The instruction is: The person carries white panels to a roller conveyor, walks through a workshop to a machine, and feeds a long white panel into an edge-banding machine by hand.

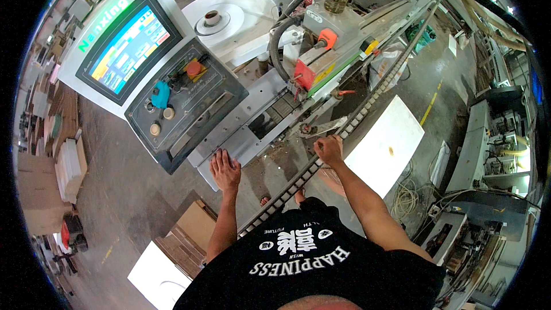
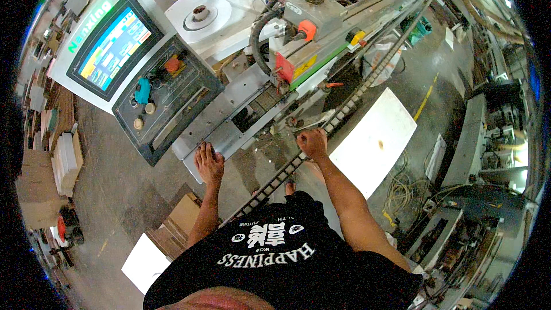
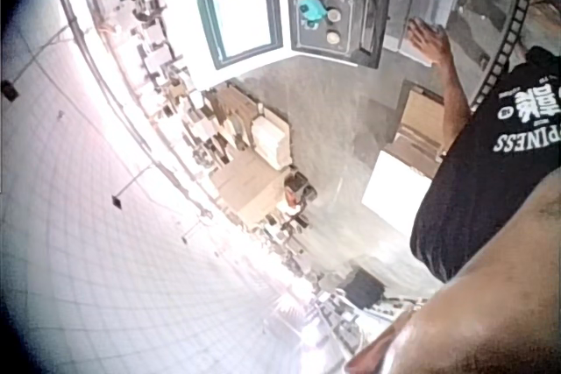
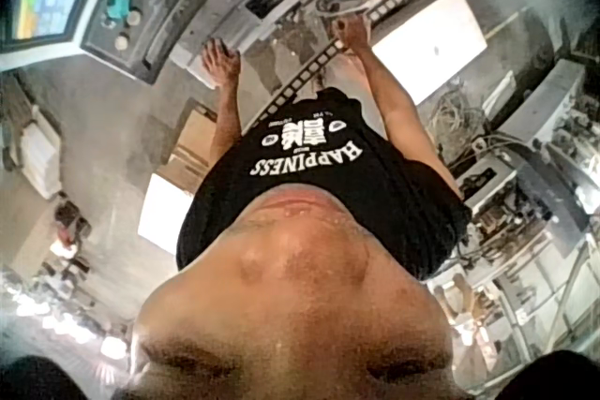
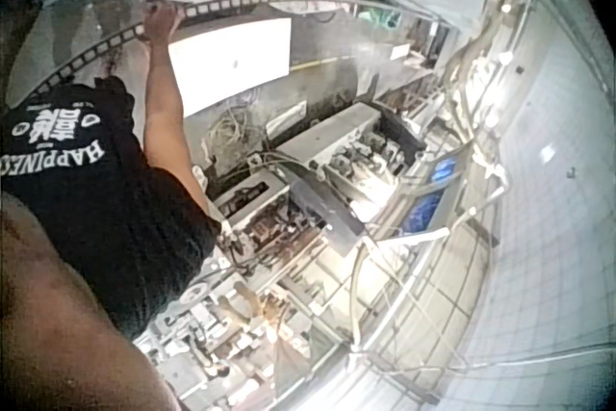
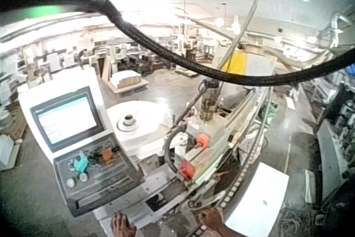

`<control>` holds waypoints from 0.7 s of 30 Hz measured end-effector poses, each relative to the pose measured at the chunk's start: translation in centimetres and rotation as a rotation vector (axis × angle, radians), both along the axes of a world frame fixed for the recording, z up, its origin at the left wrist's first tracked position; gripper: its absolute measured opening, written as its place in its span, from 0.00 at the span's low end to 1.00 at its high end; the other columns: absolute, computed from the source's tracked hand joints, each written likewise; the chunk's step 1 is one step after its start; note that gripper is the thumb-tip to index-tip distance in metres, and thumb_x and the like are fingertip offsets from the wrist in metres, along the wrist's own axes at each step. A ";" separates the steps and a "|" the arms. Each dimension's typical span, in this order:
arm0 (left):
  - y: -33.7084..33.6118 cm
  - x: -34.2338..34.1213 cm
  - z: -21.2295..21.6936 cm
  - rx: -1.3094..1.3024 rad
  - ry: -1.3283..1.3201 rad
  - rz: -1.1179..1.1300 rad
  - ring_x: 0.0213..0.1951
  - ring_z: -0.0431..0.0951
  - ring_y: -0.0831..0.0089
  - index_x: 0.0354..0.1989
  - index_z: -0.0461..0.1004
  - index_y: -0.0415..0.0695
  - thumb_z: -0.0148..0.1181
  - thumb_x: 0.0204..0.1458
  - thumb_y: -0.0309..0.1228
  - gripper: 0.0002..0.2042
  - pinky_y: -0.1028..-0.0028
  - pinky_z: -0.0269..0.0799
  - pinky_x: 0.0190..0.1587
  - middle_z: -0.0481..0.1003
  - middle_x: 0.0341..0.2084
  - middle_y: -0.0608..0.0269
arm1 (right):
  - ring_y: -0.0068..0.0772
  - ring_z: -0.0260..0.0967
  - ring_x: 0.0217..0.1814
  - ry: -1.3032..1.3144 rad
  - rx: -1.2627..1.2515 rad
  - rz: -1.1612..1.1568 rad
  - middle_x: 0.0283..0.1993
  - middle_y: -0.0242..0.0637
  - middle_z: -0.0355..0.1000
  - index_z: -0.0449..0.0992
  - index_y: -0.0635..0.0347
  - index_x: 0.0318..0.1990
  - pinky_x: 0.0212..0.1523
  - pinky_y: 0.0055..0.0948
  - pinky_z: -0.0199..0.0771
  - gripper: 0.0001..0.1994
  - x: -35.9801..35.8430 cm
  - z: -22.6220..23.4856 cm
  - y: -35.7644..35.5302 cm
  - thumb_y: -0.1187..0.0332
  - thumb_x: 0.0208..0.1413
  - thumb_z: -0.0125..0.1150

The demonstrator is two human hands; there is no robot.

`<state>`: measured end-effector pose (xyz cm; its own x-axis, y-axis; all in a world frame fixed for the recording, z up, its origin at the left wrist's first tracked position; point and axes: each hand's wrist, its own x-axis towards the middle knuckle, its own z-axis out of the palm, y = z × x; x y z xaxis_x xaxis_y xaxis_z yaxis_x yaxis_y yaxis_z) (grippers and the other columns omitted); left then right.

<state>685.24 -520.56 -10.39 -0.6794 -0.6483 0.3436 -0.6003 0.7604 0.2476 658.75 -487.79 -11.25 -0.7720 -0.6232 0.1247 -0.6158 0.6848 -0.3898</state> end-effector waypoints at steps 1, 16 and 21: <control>0.0 0.0 0.0 0.003 -0.003 0.001 0.69 0.65 0.54 0.63 0.72 0.47 0.60 0.57 0.38 0.24 0.54 0.54 0.73 0.69 0.67 0.57 | 0.41 0.71 0.34 0.005 0.000 0.004 0.24 0.36 0.75 0.84 0.53 0.29 0.59 0.43 0.63 0.12 0.1 0.2 0.0 0.57 0.59 0.63; 0.0 0.1 -0.2 -0.040 0.014 -0.010 0.67 0.66 0.54 0.63 0.70 0.46 0.60 0.55 0.38 0.26 0.54 0.54 0.73 0.70 0.65 0.56 | 0.38 0.71 0.35 -0.026 0.031 0.018 0.24 0.34 0.75 0.80 0.53 0.25 0.60 0.41 0.61 0.14 -0.1 0.4 -0.1 0.57 0.60 0.62; 0.0 0.1 0.0 -0.025 -0.003 -0.012 0.67 0.66 0.54 0.64 0.69 0.46 0.60 0.55 0.39 0.27 0.54 0.53 0.73 0.69 0.66 0.56 | 0.37 0.71 0.37 -0.023 0.071 0.006 0.25 0.33 0.76 0.80 0.52 0.25 0.60 0.41 0.60 0.14 -0.1 0.3 -0.1 0.58 0.60 0.62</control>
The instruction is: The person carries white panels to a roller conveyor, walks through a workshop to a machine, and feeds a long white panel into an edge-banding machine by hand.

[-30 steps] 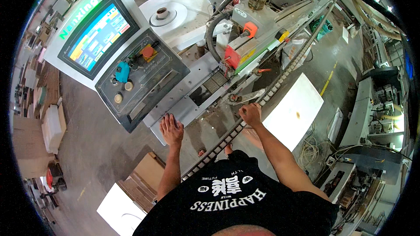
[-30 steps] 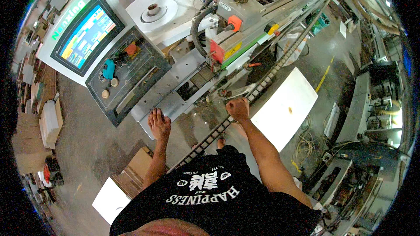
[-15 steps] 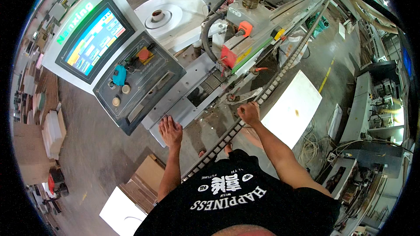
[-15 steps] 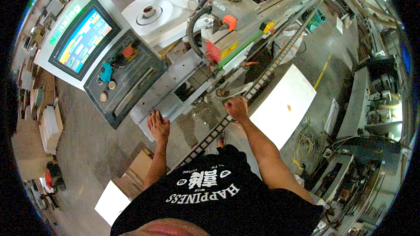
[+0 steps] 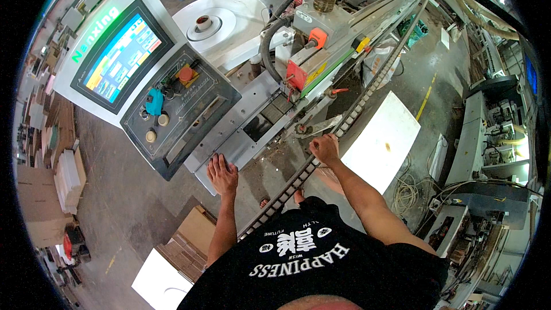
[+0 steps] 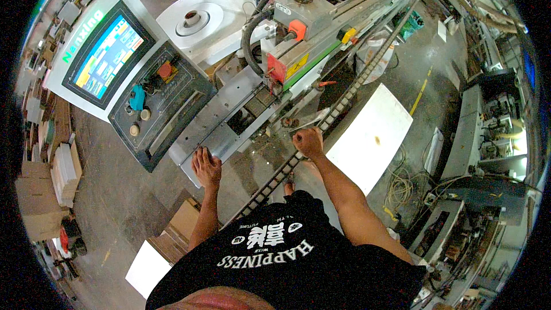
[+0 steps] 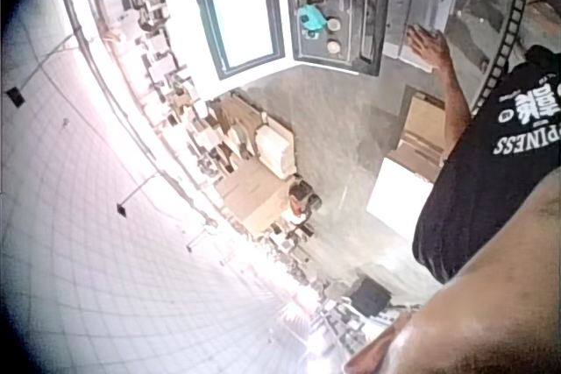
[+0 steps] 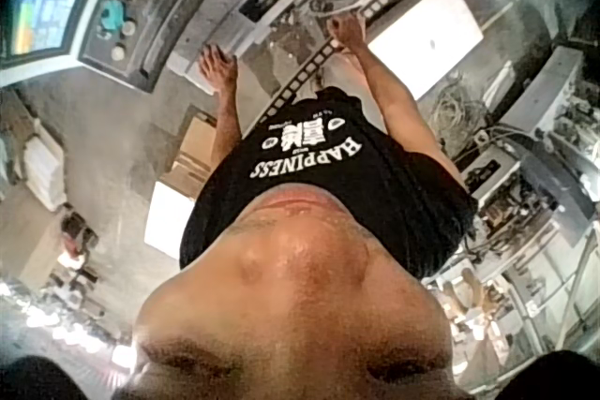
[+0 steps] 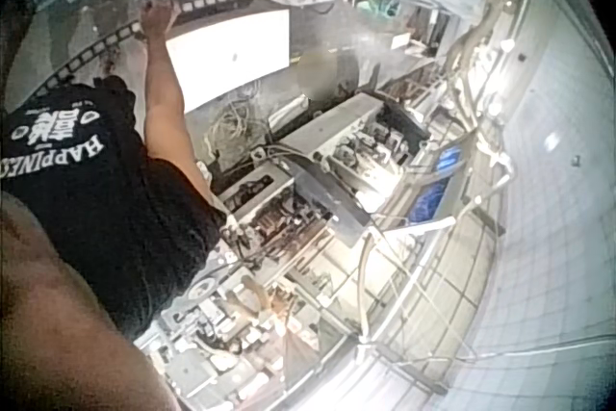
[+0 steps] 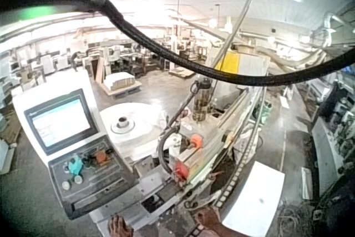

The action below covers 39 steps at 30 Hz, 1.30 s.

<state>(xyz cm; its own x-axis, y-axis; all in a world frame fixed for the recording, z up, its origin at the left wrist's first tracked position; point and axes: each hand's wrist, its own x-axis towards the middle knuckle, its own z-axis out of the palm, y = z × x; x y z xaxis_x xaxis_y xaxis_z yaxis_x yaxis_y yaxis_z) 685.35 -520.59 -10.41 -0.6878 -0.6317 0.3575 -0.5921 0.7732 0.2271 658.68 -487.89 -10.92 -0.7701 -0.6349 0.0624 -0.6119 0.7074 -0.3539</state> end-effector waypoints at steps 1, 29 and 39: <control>0.0 0.0 0.0 0.003 0.002 0.000 0.68 0.66 0.55 0.64 0.69 0.46 0.60 0.55 0.39 0.27 0.54 0.53 0.73 0.69 0.66 0.56 | 0.37 0.71 0.37 -0.002 0.008 -0.001 0.25 0.33 0.76 0.80 0.52 0.25 0.61 0.41 0.61 0.14 0.0 0.0 0.0 0.57 0.60 0.62; 0.5 0.3 0.1 0.000 -0.010 0.003 0.68 0.66 0.53 0.63 0.71 0.42 0.59 0.55 0.37 0.26 0.53 0.53 0.74 0.70 0.66 0.53 | 0.41 0.69 0.27 -0.085 -0.096 -0.012 0.19 0.36 0.71 0.78 0.52 0.21 0.59 0.43 0.63 0.16 0.0 -1.3 0.5 0.59 0.60 0.60; 0.1 1.0 -0.7 -0.026 0.075 -0.024 0.66 0.67 0.51 0.61 0.71 0.42 0.60 0.54 0.36 0.25 0.53 0.53 0.73 0.70 0.64 0.53 | 0.45 0.70 0.44 -0.010 -0.045 0.014 0.30 0.39 0.74 0.78 0.53 0.26 0.59 0.48 0.63 0.16 0.9 -1.2 0.3 0.55 0.62 0.59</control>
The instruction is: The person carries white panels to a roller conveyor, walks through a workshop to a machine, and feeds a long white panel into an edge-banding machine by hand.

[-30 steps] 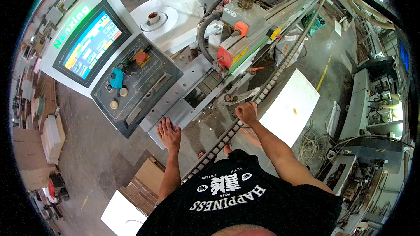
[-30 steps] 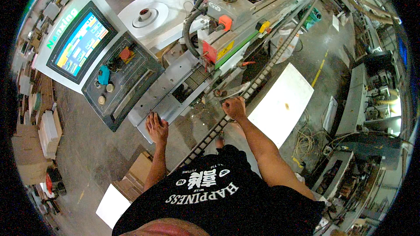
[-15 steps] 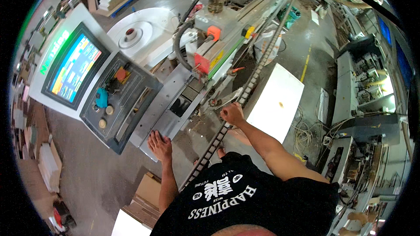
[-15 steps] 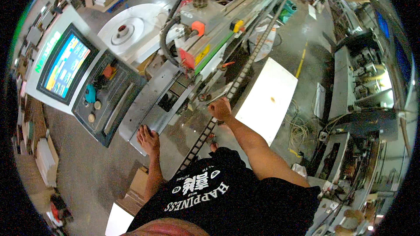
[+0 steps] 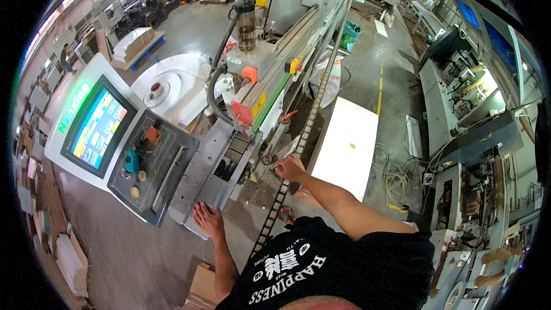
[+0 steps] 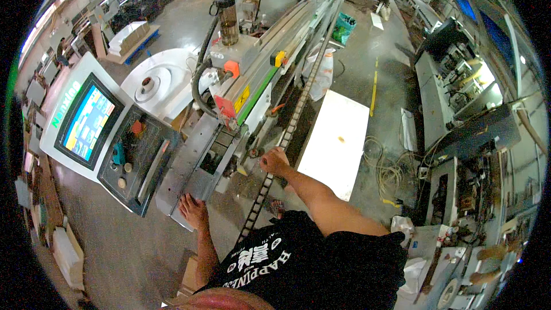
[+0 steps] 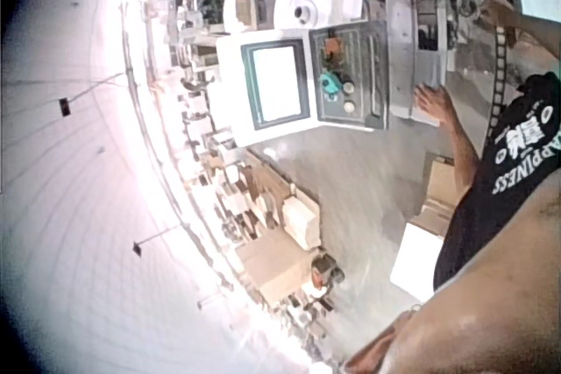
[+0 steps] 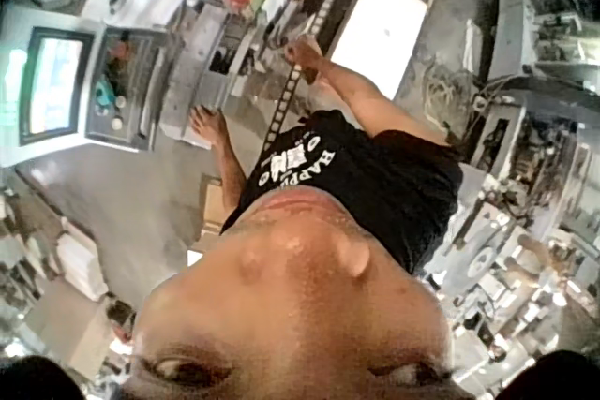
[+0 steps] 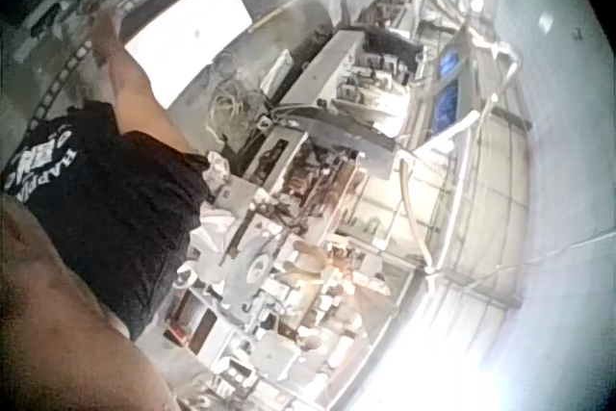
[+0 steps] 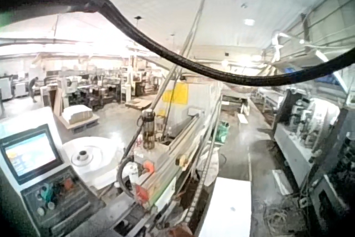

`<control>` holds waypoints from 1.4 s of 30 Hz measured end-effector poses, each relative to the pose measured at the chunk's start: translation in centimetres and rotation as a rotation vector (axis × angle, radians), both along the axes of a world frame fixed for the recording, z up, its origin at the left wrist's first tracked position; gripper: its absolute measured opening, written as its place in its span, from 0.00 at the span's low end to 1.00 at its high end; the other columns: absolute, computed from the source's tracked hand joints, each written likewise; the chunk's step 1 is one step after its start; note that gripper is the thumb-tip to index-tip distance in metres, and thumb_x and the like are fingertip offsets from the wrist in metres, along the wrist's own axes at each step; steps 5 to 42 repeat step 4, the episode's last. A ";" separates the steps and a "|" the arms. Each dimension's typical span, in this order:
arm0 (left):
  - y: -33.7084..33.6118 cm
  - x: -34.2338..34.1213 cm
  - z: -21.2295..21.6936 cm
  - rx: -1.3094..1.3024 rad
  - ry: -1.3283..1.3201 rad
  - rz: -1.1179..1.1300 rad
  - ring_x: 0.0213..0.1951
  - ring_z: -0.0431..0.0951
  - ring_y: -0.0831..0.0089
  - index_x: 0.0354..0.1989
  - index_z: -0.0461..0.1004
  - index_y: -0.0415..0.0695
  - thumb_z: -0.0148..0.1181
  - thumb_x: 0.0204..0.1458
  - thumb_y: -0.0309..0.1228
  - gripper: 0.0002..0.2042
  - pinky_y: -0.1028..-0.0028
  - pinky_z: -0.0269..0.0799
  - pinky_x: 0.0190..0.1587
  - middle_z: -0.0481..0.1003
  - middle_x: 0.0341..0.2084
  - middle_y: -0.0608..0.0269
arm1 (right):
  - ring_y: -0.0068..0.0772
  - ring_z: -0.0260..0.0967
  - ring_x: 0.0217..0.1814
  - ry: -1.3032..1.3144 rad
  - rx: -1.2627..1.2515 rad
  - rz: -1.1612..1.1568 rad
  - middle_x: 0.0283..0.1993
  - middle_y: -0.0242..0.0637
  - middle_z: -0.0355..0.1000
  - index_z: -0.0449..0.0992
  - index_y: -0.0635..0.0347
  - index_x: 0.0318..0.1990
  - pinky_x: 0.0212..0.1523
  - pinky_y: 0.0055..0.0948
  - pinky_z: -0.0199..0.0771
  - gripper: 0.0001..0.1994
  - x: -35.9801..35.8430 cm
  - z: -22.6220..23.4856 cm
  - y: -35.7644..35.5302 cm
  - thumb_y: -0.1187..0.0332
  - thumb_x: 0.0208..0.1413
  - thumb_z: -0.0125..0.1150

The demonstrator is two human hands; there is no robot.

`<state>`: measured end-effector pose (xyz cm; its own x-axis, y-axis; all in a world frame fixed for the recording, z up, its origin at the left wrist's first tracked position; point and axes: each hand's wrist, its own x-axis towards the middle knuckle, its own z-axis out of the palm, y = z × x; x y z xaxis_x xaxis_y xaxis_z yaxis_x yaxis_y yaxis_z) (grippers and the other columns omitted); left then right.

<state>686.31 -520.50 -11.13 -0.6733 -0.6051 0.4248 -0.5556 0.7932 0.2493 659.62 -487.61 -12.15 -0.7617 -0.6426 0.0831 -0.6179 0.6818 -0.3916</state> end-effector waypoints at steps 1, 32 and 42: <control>-0.1 0.1 -0.4 -0.007 0.011 0.002 0.66 0.67 0.51 0.61 0.71 0.42 0.60 0.54 0.36 0.25 0.53 0.53 0.73 0.70 0.64 0.53 | 0.47 0.70 0.45 0.055 -0.040 -0.019 0.31 0.40 0.75 0.80 0.53 0.27 0.60 0.49 0.63 0.16 0.3 -0.6 0.1 0.54 0.63 0.60; -0.5 0.1 -1.1 0.052 -0.091 0.007 0.70 0.64 0.49 0.67 0.69 0.47 0.55 0.63 0.41 0.25 0.52 0.53 0.74 0.69 0.68 0.55 | 0.48 0.58 0.72 0.153 0.079 -0.115 0.68 0.46 0.66 0.83 0.50 0.49 0.77 0.48 0.50 0.20 1.8 -3.0 0.2 0.46 0.64 0.59; -0.5 0.1 -1.1 0.052 -0.091 0.007 0.70 0.64 0.49 0.67 0.69 0.47 0.55 0.63 0.41 0.25 0.52 0.53 0.74 0.69 0.68 0.55 | 0.48 0.58 0.72 0.153 0.079 -0.115 0.68 0.46 0.66 0.83 0.50 0.49 0.77 0.48 0.50 0.20 1.8 -3.0 0.2 0.46 0.64 0.59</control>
